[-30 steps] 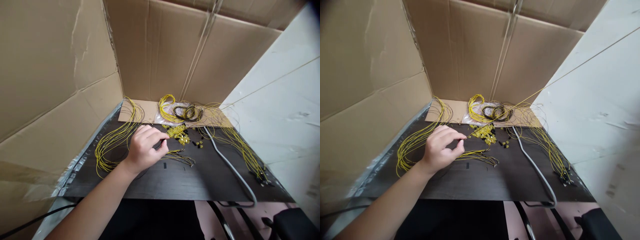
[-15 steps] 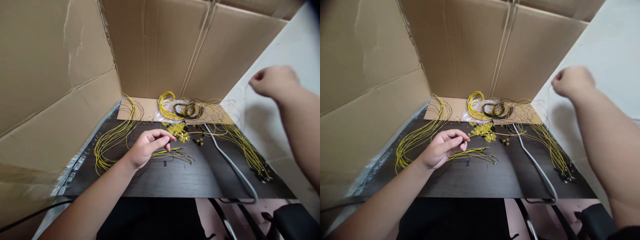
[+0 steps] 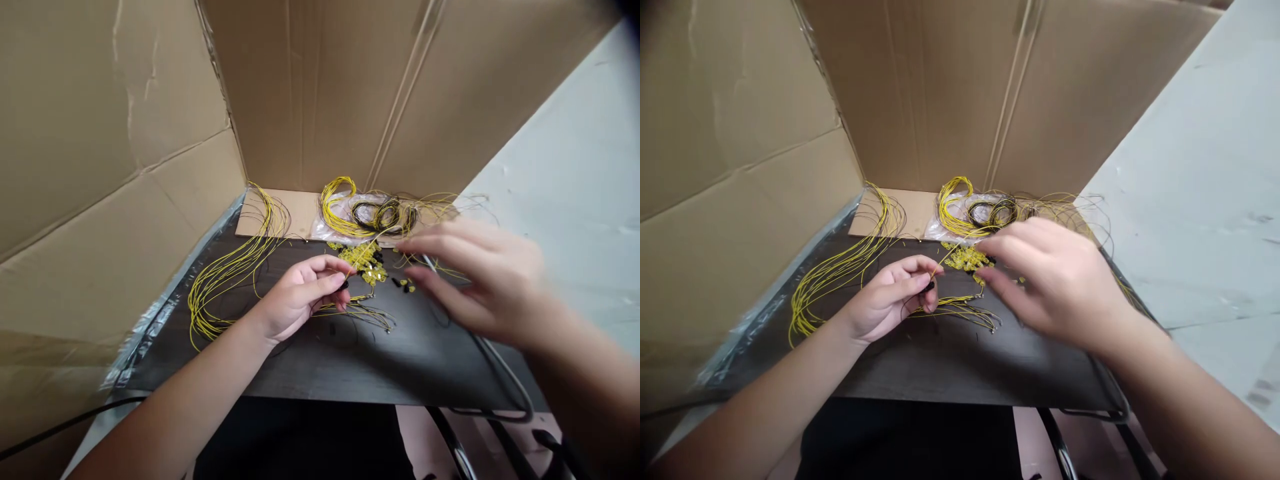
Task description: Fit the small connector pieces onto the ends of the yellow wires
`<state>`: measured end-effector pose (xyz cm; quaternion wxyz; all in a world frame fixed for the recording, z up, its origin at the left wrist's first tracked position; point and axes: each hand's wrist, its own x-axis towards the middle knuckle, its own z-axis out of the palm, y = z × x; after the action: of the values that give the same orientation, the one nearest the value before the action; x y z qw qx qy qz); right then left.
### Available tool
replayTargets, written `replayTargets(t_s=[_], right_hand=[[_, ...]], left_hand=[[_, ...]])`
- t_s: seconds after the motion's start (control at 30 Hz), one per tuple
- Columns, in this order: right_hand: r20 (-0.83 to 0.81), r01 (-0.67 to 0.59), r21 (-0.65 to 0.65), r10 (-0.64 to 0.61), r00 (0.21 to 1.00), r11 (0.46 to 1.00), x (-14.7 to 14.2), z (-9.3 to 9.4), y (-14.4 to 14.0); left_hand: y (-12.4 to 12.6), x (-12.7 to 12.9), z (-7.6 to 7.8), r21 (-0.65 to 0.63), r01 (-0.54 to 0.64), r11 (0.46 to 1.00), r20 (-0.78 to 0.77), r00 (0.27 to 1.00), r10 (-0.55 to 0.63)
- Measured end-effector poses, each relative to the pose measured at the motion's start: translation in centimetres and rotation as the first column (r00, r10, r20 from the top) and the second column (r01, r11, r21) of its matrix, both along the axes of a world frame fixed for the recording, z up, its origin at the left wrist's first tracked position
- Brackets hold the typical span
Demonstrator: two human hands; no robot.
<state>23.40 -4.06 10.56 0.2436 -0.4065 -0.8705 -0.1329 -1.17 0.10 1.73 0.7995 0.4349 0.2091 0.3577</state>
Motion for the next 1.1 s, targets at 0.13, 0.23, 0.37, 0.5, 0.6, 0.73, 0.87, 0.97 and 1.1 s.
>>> replayTargets(t_s=[0.13, 0.23, 0.37, 0.5, 0.6, 0.73, 0.87, 0.97, 1.1], right_hand=[[-0.087, -0.052, 0.0, 0.052, 0.995, 0.999, -1.7, 0.2, -1.9], [-0.139, -0.064, -0.171, 0.04, 0.989, 0.983, -1.8, 0.0, -1.7], [-0.132, -0.027, -0.322, -0.016, 0.991, 0.946, -2.2, -0.6, -1.2], [-0.229, -0.098, -0.479, -0.017, 0.973, 0.872, -2.3, -0.5, -0.6], [-0.262, -0.108, -0.507, -0.033, 0.965, 0.855, -2.0, -0.1, -0.1], [-0.271, -0.022, -0.485, -0.126, 0.954, 0.874, -1.4, 0.1, 0.2], [-0.291, 0.044, -0.411, -0.177, 0.94, 0.911, -1.0, 0.1, 0.2], [-0.287, 0.087, -0.366, -0.201, 0.936, 0.926, -0.9, 0.0, 0.2], [-0.306, 0.181, -0.267, -0.262, 0.915, 0.946, -0.5, 0.4, 0.4]], left_hand=[[0.0, 0.1, 0.0, 0.021, -0.02, 1.0, -0.006, 1.0, 0.021], [0.0, 0.2, 0.0, 0.034, -0.043, 0.998, 0.001, 0.999, 0.043], [-0.1, 0.2, -0.1, 0.038, 0.011, 0.999, -0.025, 1.0, -0.01], [0.0, 0.1, -0.2, 0.028, 0.101, 0.994, -0.06, 0.993, -0.1], [0.1, -0.1, -0.3, 0.026, 0.133, 0.991, -0.081, 0.988, -0.13], [0.1, -0.2, -0.3, 0.013, 0.146, 0.989, -0.062, 0.988, -0.145], [0.0, -0.2, -0.1, 0.065, 0.208, 0.976, -0.074, 0.976, -0.203], [-0.1, -0.1, 0.0, 0.103, 0.236, 0.966, -0.07, 0.971, -0.23], [0.0, -0.3, 0.1, 0.104, 0.237, 0.966, -0.087, 0.97, -0.228]])
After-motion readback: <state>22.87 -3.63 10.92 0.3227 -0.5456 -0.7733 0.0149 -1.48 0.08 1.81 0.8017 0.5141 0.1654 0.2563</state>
